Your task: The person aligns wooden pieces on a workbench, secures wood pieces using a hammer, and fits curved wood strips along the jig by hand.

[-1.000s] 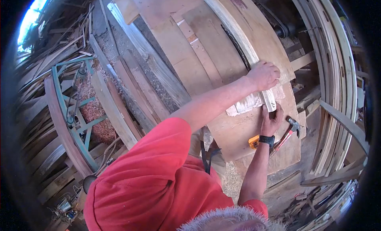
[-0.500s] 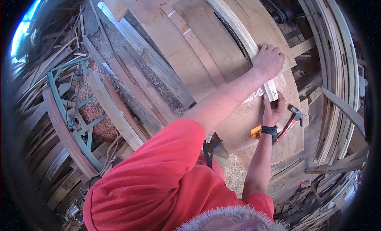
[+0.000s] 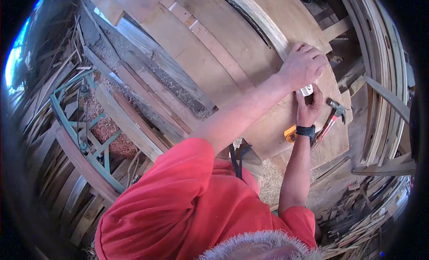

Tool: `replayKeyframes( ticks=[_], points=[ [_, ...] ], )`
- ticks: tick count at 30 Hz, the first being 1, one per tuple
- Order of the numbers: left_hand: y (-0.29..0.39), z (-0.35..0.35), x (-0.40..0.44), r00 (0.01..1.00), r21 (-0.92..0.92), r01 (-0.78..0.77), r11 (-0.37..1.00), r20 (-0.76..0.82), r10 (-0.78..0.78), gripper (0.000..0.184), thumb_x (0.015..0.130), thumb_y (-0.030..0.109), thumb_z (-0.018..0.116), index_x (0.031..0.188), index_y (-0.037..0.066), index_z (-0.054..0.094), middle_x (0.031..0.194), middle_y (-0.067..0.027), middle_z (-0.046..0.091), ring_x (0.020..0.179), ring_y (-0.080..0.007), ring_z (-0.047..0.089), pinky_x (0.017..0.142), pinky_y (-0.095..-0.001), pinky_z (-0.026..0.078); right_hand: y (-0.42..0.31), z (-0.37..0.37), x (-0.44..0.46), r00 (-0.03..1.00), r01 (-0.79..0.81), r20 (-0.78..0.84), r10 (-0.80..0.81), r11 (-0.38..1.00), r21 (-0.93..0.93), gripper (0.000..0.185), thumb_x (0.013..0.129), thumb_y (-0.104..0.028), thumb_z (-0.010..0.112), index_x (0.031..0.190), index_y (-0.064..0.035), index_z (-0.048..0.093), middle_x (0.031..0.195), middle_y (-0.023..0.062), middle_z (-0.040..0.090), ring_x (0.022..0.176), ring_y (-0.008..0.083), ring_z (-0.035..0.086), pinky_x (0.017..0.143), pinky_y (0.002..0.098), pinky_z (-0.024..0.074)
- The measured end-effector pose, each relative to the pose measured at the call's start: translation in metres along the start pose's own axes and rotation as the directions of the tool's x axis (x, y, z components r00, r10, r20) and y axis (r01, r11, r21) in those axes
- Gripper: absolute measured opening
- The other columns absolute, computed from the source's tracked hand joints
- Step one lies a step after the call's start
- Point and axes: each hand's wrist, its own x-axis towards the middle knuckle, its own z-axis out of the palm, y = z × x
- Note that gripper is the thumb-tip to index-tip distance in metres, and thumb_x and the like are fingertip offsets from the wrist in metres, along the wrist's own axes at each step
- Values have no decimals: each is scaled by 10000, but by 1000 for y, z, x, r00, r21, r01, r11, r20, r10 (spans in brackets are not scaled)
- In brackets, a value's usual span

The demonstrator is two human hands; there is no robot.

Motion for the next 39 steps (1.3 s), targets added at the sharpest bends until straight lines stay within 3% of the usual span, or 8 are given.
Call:
replayKeyframes(
  ticks=[1,5,7,9,16,39],
  points=[
    [5,-5,-9,993,-158,-35,987,-115,17,96,904,209,687,953,130,711,1017,-19,702,1012,-251,640,911,-435,471,0,-2,0,1000,5,20,-5,1000,0,515,827,-98,848,1298,-38,652,1275,99,649,1166,214,616,1034,361,478],
    [1,-36,-62,997,-242,31,970,-63,-47,86,877,133,713,961,119,709,1057,-19,711,1012,-258,654,881,-429,502,-12,2,4,1000,1,-22,0,1000,30,489,777,-158,894,1212,-58,693,1199,115,693,1116,280,643,1000,408,496],
    [-3,-51,-87,991,-143,133,981,48,-127,138,854,87,718,990,110,717,1088,-28,709,999,-264,658,869,-421,524,-11,1,4,999,-3,-32,3,1000,-12,482,779,-161,894,1207,-56,697,1199,116,695,1120,282,643,1005,407,493],
    [-11,-59,-102,991,-101,112,989,79,-104,151,850,87,716,999,109,720,1116,-34,706,1008,-264,654,885,-419,521,-16,0,5,1000,0,-30,-3,993,-118,476,781,-169,896,1201,-51,703,1196,118,700,1134,288,642,1024,403,484],
    [-10,-57,-107,984,22,111,994,136,-113,200,845,105,705,1042,112,738,1259,-13,686,1095,-244,616,948,-406,501,-11,2,4,999,-7,-44,3,995,-97,498,783,-168,893,1223,-48,693,1207,120,699,1150,292,639,1034,404,476],
    [-9,-57,-108,987,22,123,992,100,-124,190,850,110,699,1036,104,739,1297,4,683,1083,-230,619,938,-391,510,-3,4,1,993,-99,-57,100,995,11,484,850,-163,853,1269,-16,658,1233,131,671,1154,252,624,1041,385,470]
  ],
)
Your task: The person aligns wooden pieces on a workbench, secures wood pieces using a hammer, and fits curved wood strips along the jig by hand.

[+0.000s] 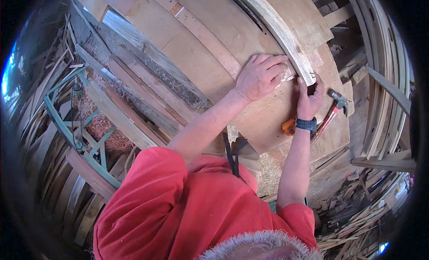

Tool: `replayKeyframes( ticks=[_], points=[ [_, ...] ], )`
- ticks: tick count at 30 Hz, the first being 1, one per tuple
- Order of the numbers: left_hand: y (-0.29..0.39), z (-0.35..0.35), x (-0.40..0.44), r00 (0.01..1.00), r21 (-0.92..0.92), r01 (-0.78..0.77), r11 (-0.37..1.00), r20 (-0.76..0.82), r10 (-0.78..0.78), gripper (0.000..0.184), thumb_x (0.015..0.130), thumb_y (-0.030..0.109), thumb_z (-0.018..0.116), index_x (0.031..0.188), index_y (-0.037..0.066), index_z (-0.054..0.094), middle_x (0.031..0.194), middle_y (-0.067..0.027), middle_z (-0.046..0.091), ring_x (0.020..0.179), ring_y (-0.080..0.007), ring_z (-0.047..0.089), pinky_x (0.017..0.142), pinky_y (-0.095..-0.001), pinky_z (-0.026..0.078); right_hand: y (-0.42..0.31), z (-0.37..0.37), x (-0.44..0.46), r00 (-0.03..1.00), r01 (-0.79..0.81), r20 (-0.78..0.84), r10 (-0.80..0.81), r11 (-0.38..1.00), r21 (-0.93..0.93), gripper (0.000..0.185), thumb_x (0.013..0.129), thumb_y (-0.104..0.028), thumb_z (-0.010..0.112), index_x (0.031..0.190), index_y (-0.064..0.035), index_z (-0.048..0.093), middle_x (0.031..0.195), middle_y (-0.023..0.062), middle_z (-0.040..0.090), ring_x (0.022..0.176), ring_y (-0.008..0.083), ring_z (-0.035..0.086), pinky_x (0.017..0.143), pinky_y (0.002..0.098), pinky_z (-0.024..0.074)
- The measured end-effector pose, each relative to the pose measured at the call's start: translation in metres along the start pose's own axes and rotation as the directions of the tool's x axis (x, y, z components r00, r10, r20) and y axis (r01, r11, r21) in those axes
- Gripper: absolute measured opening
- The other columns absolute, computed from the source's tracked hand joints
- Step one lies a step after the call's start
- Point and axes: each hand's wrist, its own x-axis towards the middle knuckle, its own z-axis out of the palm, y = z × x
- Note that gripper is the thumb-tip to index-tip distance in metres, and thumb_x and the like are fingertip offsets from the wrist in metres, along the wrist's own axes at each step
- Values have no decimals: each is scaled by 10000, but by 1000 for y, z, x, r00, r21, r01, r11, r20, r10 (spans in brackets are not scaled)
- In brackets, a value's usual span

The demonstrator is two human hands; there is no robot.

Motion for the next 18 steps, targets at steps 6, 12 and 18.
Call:
replayKeyframes(
  ticks=[6,12,18],
  points=[
    [0,-2,-1,1000,-23,3,1000,-23,-3,227,854,123,714,1078,108,745,1301,-3,696,1073,-235,628,927,-383,519,3,-2,0,997,-66,36,65,997,31,469,886,-181,830,1279,-1,645,1225,129,662,1164,238,611,1048,368,459],
    [-1,-1,-3,1000,-40,9,999,-25,-10,248,867,139,716,1114,122,740,1305,-8,697,1089,-230,632,926,-380,517,7,-1,0,996,-73,55,69,994,80,465,898,-188,825,1274,12,637,1212,117,656,1146,223,609,1030,358,466],
    [-1,-1,-4,1000,-30,13,999,-16,-14,241,879,163,711,1116,128,739,1317,-10,692,1106,-231,632,937,-388,512,3,-2,0,996,-78,55,75,996,48,466,903,-203,831,1267,10,634,1214,114,650,1127,218,607,1020,357,468]
  ],
)
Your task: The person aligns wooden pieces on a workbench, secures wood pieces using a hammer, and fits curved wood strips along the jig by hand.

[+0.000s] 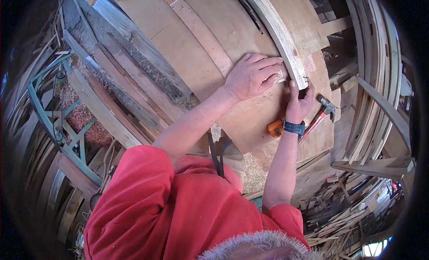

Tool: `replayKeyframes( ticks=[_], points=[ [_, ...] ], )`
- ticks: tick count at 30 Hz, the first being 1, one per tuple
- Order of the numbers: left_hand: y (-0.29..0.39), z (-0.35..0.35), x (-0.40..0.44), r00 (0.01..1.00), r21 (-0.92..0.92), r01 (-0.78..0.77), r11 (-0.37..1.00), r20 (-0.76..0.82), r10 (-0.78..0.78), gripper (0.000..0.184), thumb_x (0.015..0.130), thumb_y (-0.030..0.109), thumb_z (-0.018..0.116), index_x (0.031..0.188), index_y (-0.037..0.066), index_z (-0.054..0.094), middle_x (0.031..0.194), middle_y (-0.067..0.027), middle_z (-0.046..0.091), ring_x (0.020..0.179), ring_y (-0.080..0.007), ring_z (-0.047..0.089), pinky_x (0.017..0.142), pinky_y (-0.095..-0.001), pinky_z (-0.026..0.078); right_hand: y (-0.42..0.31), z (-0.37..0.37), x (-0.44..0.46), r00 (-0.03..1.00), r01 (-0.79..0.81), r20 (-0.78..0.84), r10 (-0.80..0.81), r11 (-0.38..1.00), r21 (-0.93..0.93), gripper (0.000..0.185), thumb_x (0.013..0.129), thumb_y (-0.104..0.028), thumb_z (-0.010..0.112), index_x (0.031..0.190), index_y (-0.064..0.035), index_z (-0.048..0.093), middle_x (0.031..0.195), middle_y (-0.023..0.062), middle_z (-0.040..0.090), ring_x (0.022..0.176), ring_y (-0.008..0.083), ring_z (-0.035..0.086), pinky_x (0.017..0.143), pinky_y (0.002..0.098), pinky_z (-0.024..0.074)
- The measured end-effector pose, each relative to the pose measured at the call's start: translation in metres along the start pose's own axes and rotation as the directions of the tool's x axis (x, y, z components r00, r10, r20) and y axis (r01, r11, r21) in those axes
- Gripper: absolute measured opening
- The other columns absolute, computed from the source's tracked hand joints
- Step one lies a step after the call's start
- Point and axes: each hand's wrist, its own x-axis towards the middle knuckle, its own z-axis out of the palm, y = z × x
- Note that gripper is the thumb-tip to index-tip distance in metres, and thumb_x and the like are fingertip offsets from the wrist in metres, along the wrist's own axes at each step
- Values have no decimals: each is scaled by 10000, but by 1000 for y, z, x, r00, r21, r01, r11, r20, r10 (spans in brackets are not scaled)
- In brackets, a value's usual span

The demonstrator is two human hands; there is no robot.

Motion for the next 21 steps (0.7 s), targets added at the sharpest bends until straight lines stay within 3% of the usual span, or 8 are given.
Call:
replayKeyframes(
  ticks=[8,13,21],
  points=[
    [-1,-3,-5,997,-53,42,998,-55,-45,242,862,111,715,1104,104,735,1322,-13,683,1134,-246,624,984,-414,496,3,0,1,1000,-1,14,0,999,34,451,915,-181,817,1275,9,622,1219,117,646,1125,207,603,1006,349,476],
    [10,-6,-28,989,52,135,989,-72,-132,262,827,79,714,1088,101,730,1335,-10,661,1178,-259,604,1027,-433,476,3,-1,-1,985,-175,56,166,949,262,443,922,-166,808,1281,14,619,1163,86,669,1027,142,605,910,301,495],
    [18,0,-27,983,166,173,971,-82,-162,270,826,114,703,1091,153,737,1357,20,648,1217,-228,580,1029,-403,456,-1,-4,0,987,-156,71,144,966,206,466,916,-182,816,1296,12,627,1160,66,667,1011,136,605,901,296,496]
  ],
)
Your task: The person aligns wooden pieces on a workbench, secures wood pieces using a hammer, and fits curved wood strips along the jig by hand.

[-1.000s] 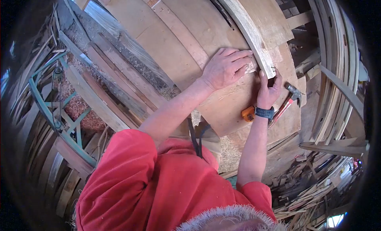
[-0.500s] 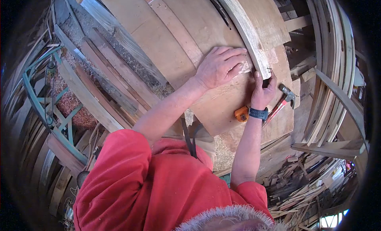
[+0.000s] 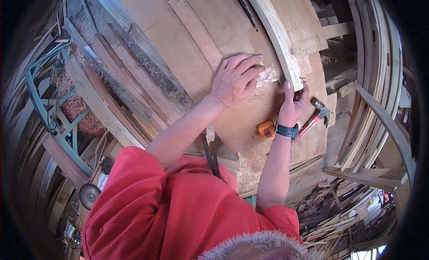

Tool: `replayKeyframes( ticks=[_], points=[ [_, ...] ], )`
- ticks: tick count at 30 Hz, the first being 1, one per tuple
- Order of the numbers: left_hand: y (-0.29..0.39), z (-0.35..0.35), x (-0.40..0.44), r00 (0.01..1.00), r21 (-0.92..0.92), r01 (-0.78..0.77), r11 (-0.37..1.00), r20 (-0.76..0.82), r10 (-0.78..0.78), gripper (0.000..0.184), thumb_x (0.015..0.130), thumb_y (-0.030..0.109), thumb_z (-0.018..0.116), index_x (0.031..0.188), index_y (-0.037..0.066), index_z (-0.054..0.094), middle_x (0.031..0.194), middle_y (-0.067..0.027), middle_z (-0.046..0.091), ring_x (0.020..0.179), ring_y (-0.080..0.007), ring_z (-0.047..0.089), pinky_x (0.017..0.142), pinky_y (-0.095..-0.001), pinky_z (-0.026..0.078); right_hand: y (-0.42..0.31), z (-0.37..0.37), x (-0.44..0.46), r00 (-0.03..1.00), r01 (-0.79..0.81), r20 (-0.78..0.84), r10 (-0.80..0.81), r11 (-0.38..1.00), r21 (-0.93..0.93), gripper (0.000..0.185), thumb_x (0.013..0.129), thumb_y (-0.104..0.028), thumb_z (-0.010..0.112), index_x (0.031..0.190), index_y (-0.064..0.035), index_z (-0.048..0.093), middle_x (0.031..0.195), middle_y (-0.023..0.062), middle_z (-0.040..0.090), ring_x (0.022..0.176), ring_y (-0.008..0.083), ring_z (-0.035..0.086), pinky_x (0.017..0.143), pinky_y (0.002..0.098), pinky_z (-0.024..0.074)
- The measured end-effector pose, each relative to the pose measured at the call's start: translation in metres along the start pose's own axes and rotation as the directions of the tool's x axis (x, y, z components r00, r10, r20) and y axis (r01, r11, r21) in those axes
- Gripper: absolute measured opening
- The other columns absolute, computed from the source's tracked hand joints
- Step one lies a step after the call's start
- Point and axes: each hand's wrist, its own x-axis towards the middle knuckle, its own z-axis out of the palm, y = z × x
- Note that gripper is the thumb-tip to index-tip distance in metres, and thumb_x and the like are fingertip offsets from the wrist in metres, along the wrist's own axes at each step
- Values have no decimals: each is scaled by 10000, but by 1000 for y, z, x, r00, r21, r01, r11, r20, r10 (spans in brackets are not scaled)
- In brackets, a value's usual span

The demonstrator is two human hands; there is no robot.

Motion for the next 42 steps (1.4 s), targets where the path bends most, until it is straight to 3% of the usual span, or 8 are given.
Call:
replayKeyframes(
  ticks=[7,16,29,32,34,37,41,42],
  points=[
    [0,3,0,1000,22,8,1000,-11,-8,264,841,143,699,1101,163,739,1339,50,656,1202,-209,576,1012,-395,456,0,2,0,994,111,10,-111,991,-75,502,884,-176,840,1293,23,626,1219,125,645,1131,213,602,1001,357,478],
    [0,3,0,1000,33,2,999,-14,-2,262,854,153,699,1112,175,737,1349,53,649,1197,-206,574,1010,-397,457,1,9,0,951,290,-16,-309,908,-301,510,825,-177,878,1253,-2,662,1215,146,663,1138,290,629,1021,408,481],
    [2,-2,6,1000,-11,-8,1000,-12,8,237,856,134,709,1092,138,731,1328,20,665,1189,-232,587,1017,-410,454,-3,9,2,937,310,-35,-347,876,-369,518,793,-198,898,1236,-41,680,1192,133,689,1133,304,644,1006,420,493],
    [4,-2,24,999,-137,-28,990,-41,23,198,878,122,698,1073,107,729,1284,-12,686,1163,-252,609,1020,-419,457,-4,9,0,927,325,-30,-373,843,-428,531,788,-207,902,1243,-49,681,1195,128,693,1129,306,647,1003,414,497],
    [14,-5,56,977,-143,-199,969,-107,185,177,905,107,681,1073,85,731,1240,-48,707,1134,-284,638,996,-437,479,-1,10,1,918,366,-43,-393,887,-282,514,787,-223,899,1228,-56,695,1188,130,699,1108,308,650,980,410,504],
    [6,19,105,955,-174,-288,942,-124,269,148,939,130,662,1059,79,732,1234,-67,715,1127,-310,654,960,-447,506,-1,9,2,913,367,-50,-404,870,-328,491,780,-233,898,1200,-61,712,1162,130,711,1065,301,660,942,402,514],
    [-2,46,151,957,-181,-272,945,54,285,189,952,224,649,1051,88,736,1183,-100,726,1076,-342,666,922,-468,521,-7,11,1,905,365,-91,-415,868,-337,498,749,-245,914,1172,-66,722,1119,116,726,1006,281,672,892,389,526],
    [1,50,154,963,-66,-255,965,69,260,254,962,300,625,1064,96,737,1159,-89,721,1112,-324,654,946,-491,497,-7,11,2,904,370,-84,-419,867,-334,489,743,-246,918,1163,-79,729,1118,106,726,1006,275,669,888,384,527]
  ],
)
